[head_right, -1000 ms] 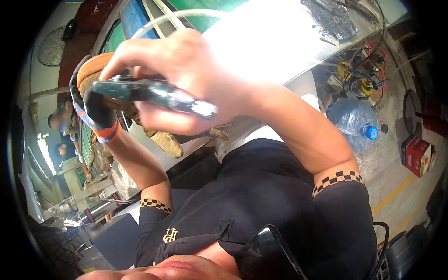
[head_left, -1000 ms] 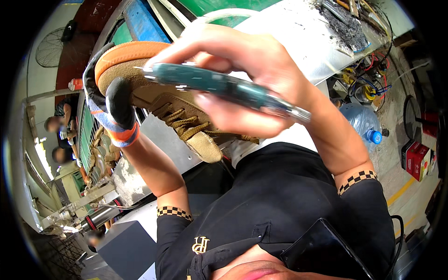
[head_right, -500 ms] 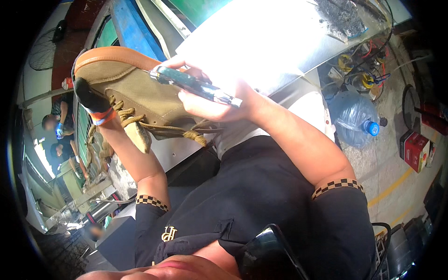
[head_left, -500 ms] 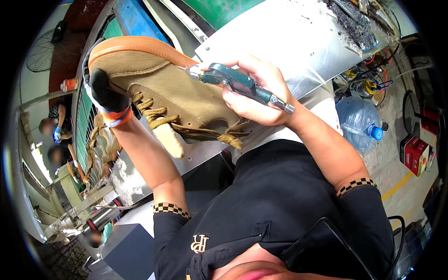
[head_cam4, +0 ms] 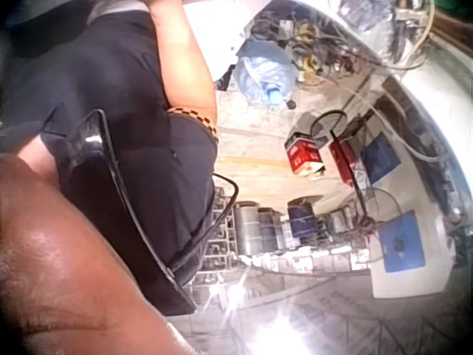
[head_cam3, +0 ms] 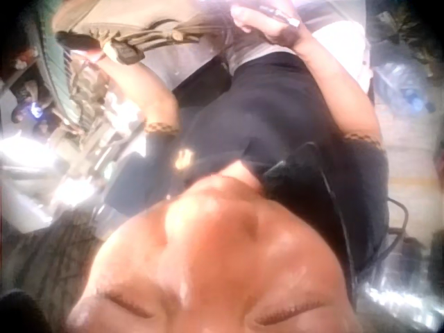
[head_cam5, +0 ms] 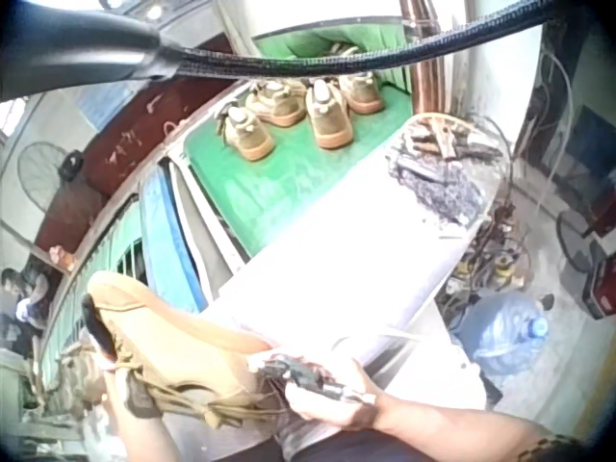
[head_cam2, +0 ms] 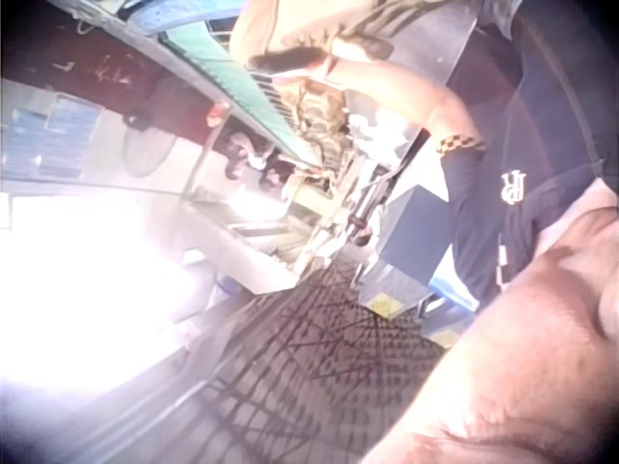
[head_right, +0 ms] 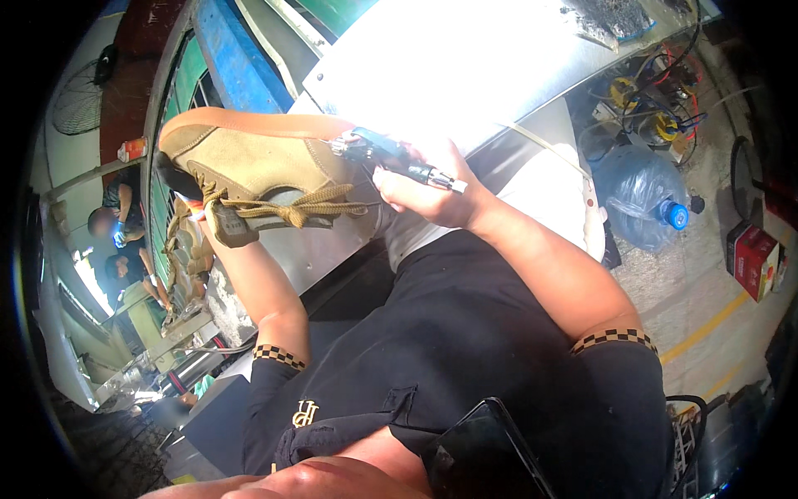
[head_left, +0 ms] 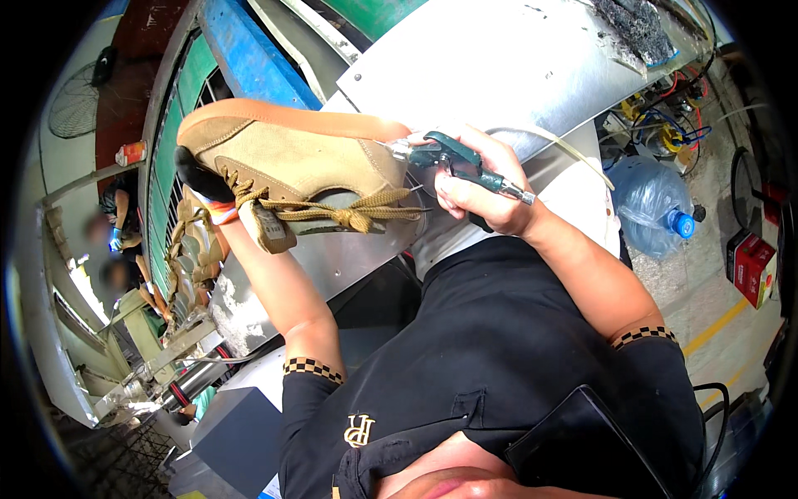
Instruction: The person picks up a shoe from a conveyor belt, uses a spray tool to apply a substance to the side of the sole by hand, and then places the shoe back onto the conveyor belt.
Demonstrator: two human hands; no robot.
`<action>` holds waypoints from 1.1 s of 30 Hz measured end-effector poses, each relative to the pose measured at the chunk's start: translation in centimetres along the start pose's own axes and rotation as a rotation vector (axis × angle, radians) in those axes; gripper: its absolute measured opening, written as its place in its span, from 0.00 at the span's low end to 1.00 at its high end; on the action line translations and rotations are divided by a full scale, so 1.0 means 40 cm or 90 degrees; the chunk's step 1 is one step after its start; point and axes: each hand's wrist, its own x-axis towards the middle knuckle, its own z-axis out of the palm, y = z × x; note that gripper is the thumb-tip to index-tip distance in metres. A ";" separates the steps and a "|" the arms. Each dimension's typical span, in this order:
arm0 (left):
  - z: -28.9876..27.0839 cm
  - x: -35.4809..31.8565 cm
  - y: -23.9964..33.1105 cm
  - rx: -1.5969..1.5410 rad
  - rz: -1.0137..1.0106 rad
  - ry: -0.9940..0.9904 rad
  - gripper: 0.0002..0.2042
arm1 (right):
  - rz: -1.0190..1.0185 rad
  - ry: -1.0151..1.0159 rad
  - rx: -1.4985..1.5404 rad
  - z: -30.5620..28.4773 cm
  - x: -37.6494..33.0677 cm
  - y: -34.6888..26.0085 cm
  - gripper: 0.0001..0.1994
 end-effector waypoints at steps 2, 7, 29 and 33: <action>-0.003 -0.023 -0.045 -0.080 -0.026 -0.009 0.32 | -0.002 0.025 0.019 -0.005 -0.004 0.012 0.23; 0.032 -0.149 -0.108 -0.060 -0.021 0.313 0.32 | 0.011 0.068 0.047 0.017 0.003 0.011 0.19; 0.324 -0.722 -0.120 0.065 -0.556 0.324 0.41 | -0.027 0.062 -0.150 0.085 0.004 0.087 0.21; 0.351 -0.704 -0.141 -0.028 -0.554 0.299 0.42 | 0.021 0.036 -0.134 0.082 0.000 0.064 0.20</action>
